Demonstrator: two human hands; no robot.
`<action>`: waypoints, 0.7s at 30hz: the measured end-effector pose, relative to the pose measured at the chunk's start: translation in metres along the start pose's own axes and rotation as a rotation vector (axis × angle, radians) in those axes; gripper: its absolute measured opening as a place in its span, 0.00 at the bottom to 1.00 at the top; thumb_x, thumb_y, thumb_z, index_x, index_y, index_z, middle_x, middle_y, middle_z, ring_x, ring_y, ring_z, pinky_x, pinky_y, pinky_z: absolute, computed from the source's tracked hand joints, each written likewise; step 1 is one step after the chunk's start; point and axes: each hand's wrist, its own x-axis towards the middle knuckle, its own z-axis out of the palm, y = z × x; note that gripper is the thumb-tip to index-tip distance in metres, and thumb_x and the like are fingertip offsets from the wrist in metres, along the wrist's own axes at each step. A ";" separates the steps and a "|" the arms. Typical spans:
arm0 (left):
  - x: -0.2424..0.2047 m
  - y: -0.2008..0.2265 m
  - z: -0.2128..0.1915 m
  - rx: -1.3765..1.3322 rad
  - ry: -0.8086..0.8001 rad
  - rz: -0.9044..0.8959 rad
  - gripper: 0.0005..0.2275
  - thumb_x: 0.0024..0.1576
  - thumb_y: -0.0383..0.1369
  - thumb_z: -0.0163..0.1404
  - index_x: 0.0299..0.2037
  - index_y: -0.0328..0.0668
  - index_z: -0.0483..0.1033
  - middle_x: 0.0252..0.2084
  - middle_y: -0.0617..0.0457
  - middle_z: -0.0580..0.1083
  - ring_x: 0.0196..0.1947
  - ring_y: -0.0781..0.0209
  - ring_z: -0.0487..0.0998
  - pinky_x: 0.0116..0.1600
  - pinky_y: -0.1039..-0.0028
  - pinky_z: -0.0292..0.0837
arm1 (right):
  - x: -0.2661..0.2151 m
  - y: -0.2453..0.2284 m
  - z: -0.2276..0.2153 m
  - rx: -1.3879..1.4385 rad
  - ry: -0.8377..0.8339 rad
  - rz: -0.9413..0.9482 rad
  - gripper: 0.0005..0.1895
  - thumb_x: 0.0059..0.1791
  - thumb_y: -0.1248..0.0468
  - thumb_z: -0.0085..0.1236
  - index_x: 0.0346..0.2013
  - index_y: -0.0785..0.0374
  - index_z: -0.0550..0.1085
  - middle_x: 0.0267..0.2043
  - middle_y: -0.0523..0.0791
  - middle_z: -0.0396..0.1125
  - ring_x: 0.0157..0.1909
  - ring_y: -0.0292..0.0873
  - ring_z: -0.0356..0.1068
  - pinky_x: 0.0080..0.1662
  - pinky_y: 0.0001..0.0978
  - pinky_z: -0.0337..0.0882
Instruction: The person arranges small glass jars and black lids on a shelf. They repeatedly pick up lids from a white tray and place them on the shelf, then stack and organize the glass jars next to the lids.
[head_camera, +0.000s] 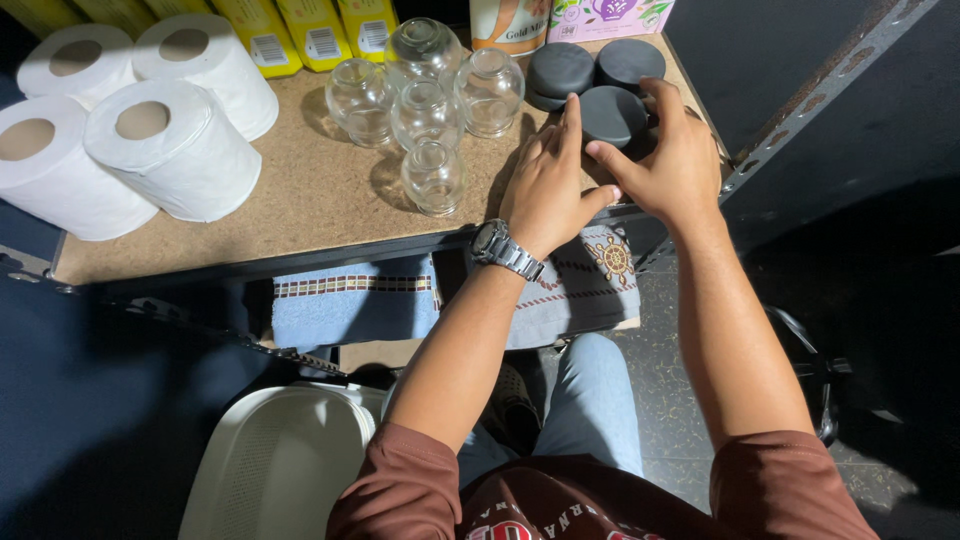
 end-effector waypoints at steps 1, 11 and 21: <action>0.000 0.000 0.000 0.006 0.004 0.003 0.55 0.49 0.48 0.68 0.77 0.35 0.38 0.75 0.34 0.63 0.73 0.36 0.63 0.75 0.60 0.60 | 0.000 0.000 0.000 -0.004 0.002 -0.014 0.41 0.49 0.42 0.67 0.67 0.61 0.65 0.58 0.58 0.74 0.54 0.66 0.74 0.41 0.61 0.70; -0.001 0.001 -0.001 -0.016 0.010 -0.004 0.56 0.50 0.49 0.68 0.77 0.37 0.36 0.75 0.36 0.63 0.73 0.36 0.63 0.74 0.59 0.62 | 0.000 -0.001 -0.001 0.016 0.008 0.011 0.41 0.46 0.43 0.71 0.66 0.59 0.66 0.55 0.52 0.76 0.50 0.61 0.76 0.41 0.57 0.71; -0.001 -0.001 0.002 -0.009 0.001 -0.019 0.56 0.50 0.50 0.67 0.78 0.40 0.34 0.74 0.37 0.65 0.73 0.34 0.63 0.74 0.58 0.61 | 0.000 -0.004 -0.004 0.036 0.014 0.020 0.40 0.47 0.45 0.71 0.65 0.60 0.65 0.55 0.54 0.76 0.52 0.63 0.75 0.41 0.58 0.71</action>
